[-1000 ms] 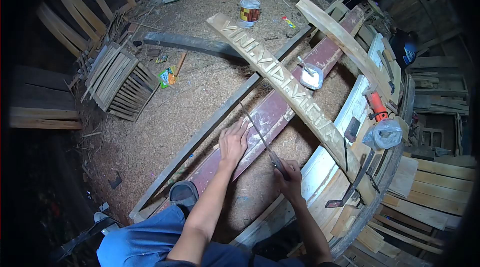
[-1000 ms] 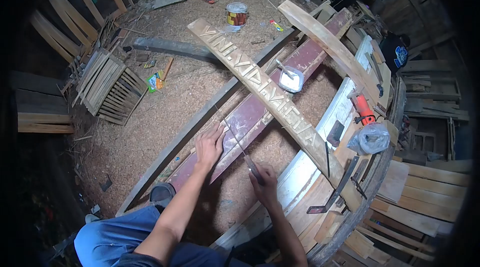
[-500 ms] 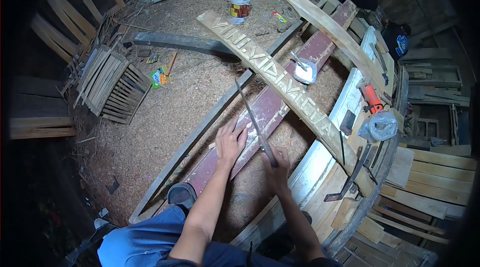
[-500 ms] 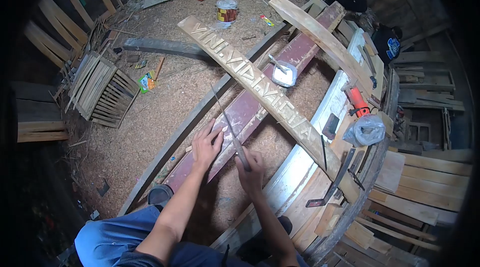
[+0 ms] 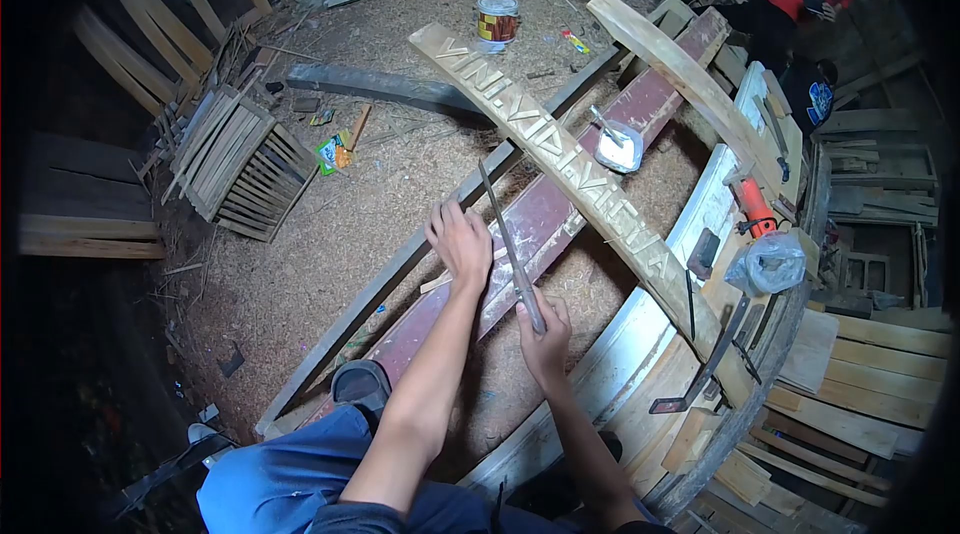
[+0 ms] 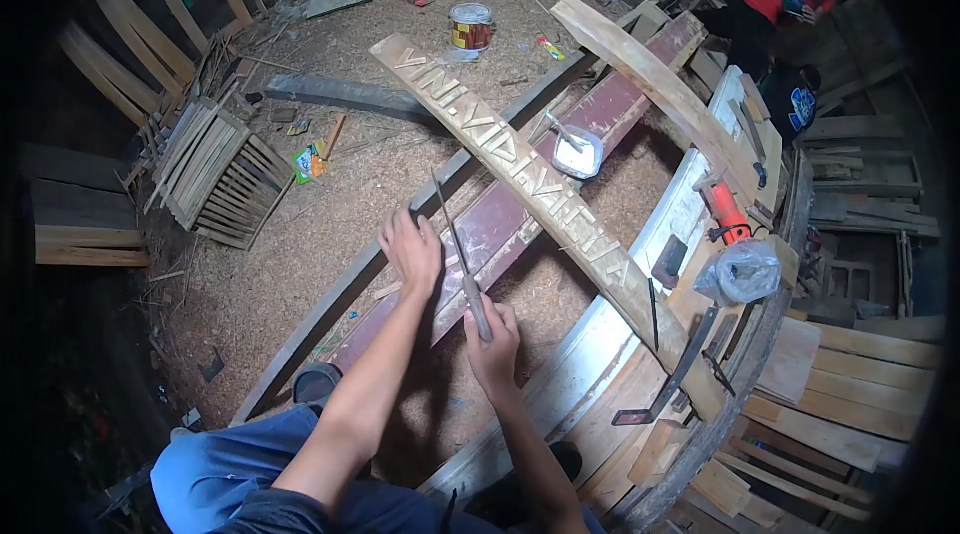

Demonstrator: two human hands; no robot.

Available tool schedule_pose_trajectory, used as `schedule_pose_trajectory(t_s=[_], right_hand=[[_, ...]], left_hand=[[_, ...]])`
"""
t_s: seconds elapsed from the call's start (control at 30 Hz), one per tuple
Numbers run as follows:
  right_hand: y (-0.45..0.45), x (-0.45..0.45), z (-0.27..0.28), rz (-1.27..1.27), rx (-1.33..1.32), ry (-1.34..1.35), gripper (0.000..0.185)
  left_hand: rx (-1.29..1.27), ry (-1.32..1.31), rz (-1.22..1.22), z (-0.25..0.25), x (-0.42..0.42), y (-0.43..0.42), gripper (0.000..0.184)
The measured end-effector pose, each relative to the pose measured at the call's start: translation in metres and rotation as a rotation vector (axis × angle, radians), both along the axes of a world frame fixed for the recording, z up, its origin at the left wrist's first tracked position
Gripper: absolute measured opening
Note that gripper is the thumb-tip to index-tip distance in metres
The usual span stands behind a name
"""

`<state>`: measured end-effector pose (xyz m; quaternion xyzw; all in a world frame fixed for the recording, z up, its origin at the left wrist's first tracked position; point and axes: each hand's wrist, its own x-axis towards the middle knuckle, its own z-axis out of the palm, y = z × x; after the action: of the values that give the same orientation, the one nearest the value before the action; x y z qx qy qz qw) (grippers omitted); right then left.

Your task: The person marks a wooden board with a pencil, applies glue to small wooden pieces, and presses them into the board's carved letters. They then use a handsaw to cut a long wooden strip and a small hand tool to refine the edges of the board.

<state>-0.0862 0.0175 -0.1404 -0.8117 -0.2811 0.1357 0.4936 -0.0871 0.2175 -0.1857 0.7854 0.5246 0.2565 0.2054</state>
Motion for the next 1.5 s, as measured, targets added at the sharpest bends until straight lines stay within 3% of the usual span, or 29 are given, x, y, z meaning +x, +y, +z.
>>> schedule_pose_trajectory(t_s=[0.27, 0.37, 0.43, 0.57, 0.77, 0.87, 1.5], right_hand=[[0.001, -0.002, 0.004, 0.063, -0.041, -0.084, 0.039], [0.008, 0.005, 0.009, 0.031, -0.094, -0.003, 0.040], [0.006, 0.007, 0.006, 0.088, -0.061, -0.086, 0.041], [-0.003, 0.005, 0.013, 0.066, -0.067, 0.000, 0.042], [-0.006, 0.007, 0.012, 0.085, -0.099, -0.081, 0.041], [-0.014, 0.008, 0.022, 0.066, -0.087, 0.078, 0.042], [-0.003, 0.002, -0.002, 0.051, -0.040, 0.061, 0.045]], left_hand=[[-0.034, 0.307, 0.154, -0.020, 0.020, -0.002, 0.050], [-0.073, 0.243, 0.104, -0.011, 0.020, -0.004, 0.048], [-0.169, 0.264, 0.153, -0.003, 0.023, -0.004, 0.048], [-0.130, 0.243, 0.183, -0.011, 0.022, 0.000, 0.048], [-0.210, 0.291, 0.149, -0.010, 0.021, -0.002, 0.050], [-0.234, 0.339, 0.160, -0.009, 0.023, 0.002, 0.054], [-0.083, 0.264, 0.167, -0.019, 0.019, -0.004, 0.050]])
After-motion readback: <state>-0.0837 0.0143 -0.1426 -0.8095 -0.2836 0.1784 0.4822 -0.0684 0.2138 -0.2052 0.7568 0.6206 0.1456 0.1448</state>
